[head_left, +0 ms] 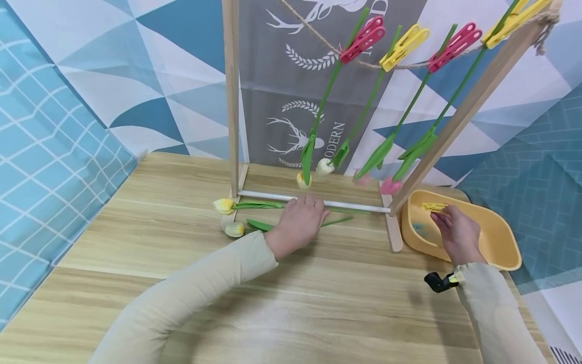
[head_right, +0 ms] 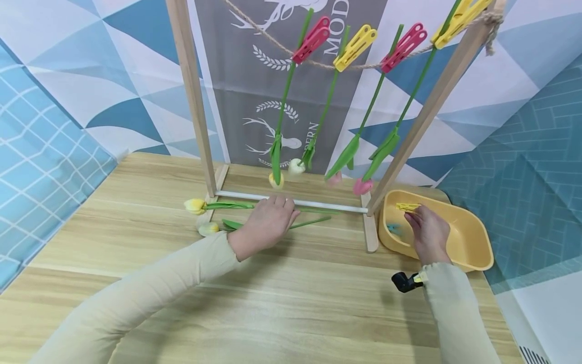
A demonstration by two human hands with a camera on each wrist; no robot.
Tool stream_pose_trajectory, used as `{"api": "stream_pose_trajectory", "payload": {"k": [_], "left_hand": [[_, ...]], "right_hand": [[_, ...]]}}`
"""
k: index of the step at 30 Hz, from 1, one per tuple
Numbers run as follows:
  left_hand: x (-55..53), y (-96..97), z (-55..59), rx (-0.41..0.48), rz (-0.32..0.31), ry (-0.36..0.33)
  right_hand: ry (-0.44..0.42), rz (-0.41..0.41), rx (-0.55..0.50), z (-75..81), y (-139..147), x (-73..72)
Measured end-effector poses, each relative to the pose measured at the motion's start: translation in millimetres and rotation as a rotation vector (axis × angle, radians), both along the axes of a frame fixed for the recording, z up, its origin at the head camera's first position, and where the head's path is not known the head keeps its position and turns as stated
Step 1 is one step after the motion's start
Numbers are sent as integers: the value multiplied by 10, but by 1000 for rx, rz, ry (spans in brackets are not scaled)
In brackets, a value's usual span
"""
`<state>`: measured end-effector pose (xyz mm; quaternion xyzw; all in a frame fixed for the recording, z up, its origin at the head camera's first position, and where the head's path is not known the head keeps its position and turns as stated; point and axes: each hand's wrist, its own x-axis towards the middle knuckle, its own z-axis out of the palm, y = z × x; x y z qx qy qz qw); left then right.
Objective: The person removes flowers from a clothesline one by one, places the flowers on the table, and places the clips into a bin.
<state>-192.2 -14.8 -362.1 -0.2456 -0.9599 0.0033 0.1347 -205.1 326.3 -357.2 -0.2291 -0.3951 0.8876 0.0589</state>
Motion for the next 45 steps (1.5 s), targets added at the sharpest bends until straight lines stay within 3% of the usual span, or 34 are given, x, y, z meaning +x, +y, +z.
{"api": "stream_pose_trajectory", "payload": {"k": [13, 18, 25, 32, 37, 40, 45], "left_hand": [[7, 51, -93, -52, 7, 46], [17, 91, -136, -55, 16, 27], [32, 113, -213, -57, 25, 52], [35, 111, -264, -53, 34, 61], [8, 115, -268, -48, 35, 26], [-2, 117, -282, -45, 37, -2], [5, 119, -318, -36, 43, 12]], "right_hand": [[-127, 10, 46, -150, 172, -97], [-184, 35, 79, -166, 190, -135], [-169, 120, 152, -217, 192, -197], [-255, 261, 305, -251, 207, -281], [-293, 368, 395, -262, 223, -319], [-290, 390, 435, -288, 221, -336], [-285, 407, 489, -337, 220, -361]]}}
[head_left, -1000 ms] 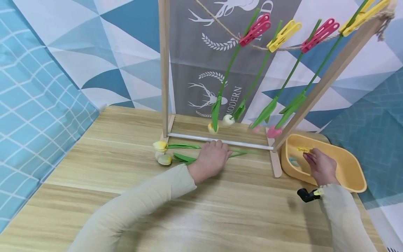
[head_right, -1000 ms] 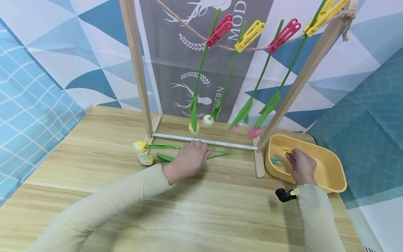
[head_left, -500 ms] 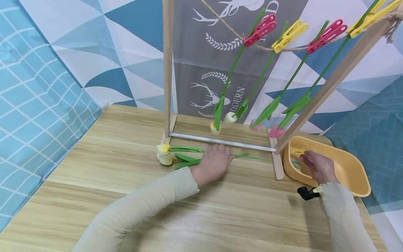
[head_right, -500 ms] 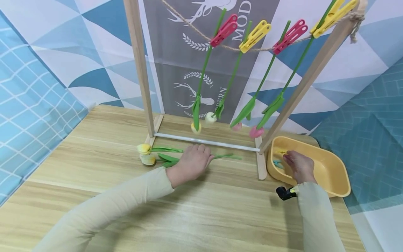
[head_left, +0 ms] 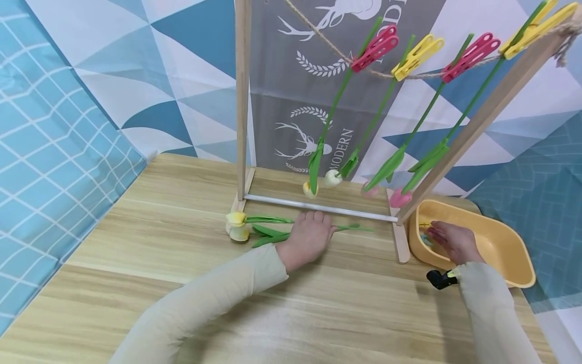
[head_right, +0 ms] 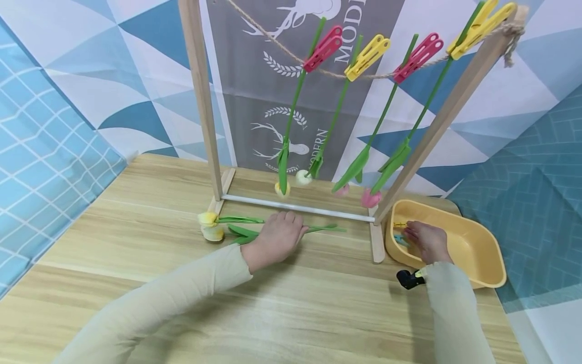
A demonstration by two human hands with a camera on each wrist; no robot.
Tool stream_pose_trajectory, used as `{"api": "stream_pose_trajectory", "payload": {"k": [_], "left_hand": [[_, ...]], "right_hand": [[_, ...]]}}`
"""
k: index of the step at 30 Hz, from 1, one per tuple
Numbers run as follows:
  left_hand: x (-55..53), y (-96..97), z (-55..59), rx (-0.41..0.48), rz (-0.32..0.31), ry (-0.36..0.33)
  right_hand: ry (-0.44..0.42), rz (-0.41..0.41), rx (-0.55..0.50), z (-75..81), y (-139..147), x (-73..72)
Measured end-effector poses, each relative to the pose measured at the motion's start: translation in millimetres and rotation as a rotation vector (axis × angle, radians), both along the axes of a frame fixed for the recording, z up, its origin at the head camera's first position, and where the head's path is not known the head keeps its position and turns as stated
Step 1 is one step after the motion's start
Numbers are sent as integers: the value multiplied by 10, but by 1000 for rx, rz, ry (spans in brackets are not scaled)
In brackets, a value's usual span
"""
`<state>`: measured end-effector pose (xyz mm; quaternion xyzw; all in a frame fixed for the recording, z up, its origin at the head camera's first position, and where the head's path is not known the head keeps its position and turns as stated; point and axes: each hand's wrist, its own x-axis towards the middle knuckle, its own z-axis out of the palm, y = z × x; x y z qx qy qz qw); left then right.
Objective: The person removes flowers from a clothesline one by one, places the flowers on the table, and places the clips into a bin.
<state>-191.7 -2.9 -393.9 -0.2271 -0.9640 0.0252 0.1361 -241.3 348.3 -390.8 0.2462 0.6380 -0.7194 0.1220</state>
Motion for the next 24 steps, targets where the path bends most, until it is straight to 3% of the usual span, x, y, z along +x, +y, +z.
{"api": "stream_pose_trajectory", "payload": {"k": [11, 21, 24], "left_hand": [[71, -2, -40, -16, 38, -30], [119, 25, -58, -33, 74, -141], [132, 22, -82, -25, 79, -134]], "right_hand": [[-6, 114, 37, -30, 6, -24], [-30, 123, 110, -15, -11, -41], [-38, 128, 116, -14, -17, -51]]}}
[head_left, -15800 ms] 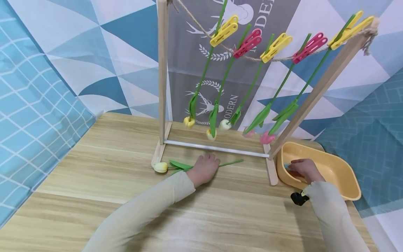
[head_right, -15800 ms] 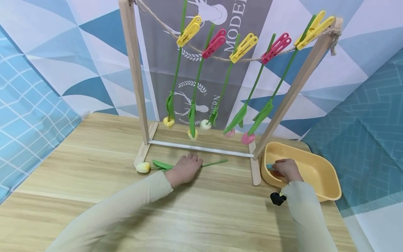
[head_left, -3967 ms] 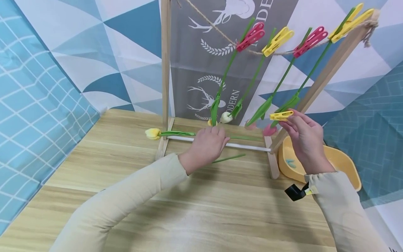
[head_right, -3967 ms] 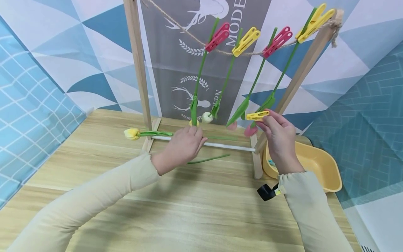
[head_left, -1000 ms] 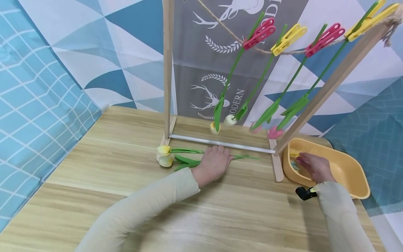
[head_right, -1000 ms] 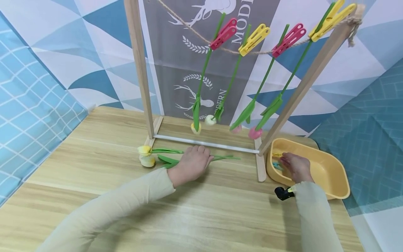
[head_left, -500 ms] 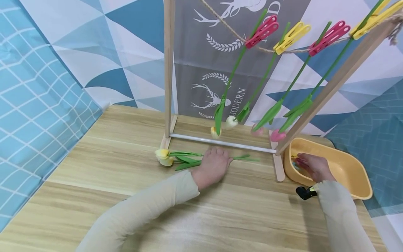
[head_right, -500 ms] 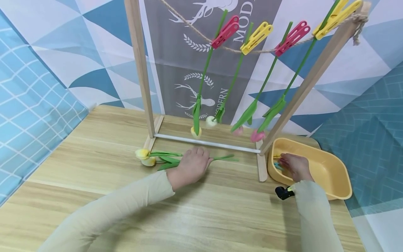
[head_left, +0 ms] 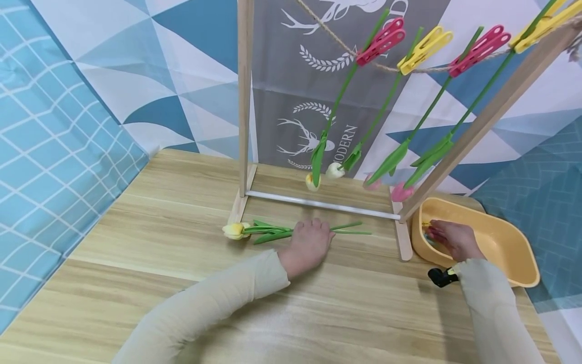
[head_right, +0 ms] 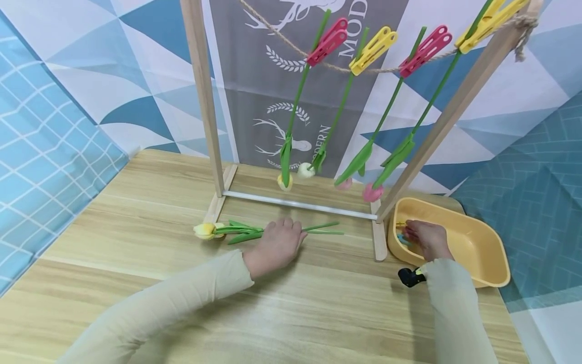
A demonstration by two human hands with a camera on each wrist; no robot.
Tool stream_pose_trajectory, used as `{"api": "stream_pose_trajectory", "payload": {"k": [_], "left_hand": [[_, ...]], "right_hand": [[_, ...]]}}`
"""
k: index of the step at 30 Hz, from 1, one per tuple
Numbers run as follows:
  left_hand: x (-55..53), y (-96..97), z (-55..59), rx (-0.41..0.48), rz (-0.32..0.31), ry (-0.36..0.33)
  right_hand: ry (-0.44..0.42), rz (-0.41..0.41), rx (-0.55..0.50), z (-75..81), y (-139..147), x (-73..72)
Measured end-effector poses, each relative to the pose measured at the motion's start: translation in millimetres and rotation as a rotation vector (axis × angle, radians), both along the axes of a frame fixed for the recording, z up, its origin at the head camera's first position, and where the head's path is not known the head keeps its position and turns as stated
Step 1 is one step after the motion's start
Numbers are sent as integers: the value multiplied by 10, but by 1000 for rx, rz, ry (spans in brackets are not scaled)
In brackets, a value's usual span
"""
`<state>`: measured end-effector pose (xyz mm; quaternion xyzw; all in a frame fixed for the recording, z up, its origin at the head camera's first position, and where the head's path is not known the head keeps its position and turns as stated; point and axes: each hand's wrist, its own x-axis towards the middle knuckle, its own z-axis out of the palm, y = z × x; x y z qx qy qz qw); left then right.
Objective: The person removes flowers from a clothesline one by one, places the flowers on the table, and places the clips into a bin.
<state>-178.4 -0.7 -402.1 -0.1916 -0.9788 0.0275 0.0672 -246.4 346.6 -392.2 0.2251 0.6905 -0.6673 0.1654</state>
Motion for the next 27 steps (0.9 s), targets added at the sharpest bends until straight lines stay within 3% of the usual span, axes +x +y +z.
{"api": "stream_pose_trajectory", "payload": {"k": [4, 16, 27], "left_hand": [[5, 15, -43, 18, 13, 2], [6, 35, -179, 19, 33, -76], [-62, -23, -254, 13, 66, -115]], "right_hand": [[-14, 2, 26, -6, 22, -10], [-11, -28, 28, -58, 25, -17], [-9, -2, 98, -33, 4, -31]]}}
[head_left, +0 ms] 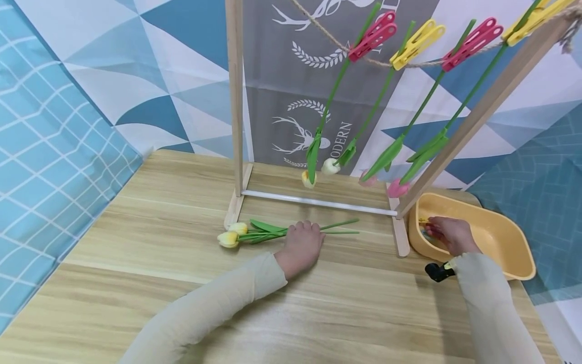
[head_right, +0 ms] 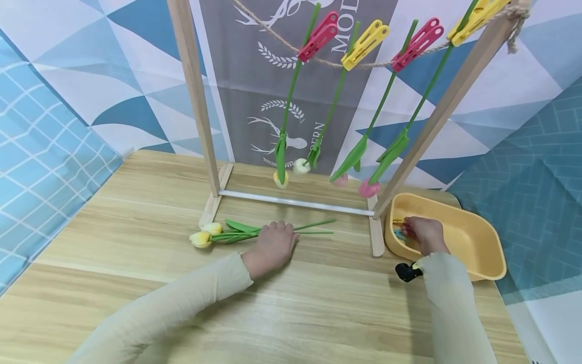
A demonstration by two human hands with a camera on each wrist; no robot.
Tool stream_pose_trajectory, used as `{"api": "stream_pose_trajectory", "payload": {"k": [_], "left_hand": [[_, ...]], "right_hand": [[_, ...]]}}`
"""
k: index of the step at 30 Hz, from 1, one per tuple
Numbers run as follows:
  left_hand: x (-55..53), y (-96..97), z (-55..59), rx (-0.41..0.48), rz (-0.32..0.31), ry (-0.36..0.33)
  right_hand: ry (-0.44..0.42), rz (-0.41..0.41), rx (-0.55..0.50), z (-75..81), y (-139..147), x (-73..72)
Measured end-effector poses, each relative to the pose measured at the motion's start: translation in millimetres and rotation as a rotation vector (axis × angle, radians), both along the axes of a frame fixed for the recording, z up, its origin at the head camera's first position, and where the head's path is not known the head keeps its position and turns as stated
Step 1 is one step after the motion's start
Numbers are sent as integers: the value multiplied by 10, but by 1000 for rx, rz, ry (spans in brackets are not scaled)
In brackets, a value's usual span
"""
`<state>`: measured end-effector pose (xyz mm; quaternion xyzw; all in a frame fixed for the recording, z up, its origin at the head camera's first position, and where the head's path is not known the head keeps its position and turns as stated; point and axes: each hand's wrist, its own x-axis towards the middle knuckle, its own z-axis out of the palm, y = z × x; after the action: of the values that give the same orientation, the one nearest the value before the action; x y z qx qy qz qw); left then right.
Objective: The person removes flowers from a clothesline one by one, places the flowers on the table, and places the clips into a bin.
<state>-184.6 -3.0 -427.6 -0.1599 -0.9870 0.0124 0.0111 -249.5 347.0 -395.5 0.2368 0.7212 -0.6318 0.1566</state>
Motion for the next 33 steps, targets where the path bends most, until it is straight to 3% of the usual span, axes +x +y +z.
{"api": "stream_pose_trajectory", "payload": {"k": [9, 17, 33], "left_hand": [[3, -4, -30, 25, -5, -2], [6, -19, -49, 74, -4, -55], [-10, -69, 10, -34, -52, -133]], "right_hand": [[8, 9, 7, -15, 5, -7], [-3, 3, 3, -10, 2, -13], [27, -37, 9, 46, -11, 35]]}}
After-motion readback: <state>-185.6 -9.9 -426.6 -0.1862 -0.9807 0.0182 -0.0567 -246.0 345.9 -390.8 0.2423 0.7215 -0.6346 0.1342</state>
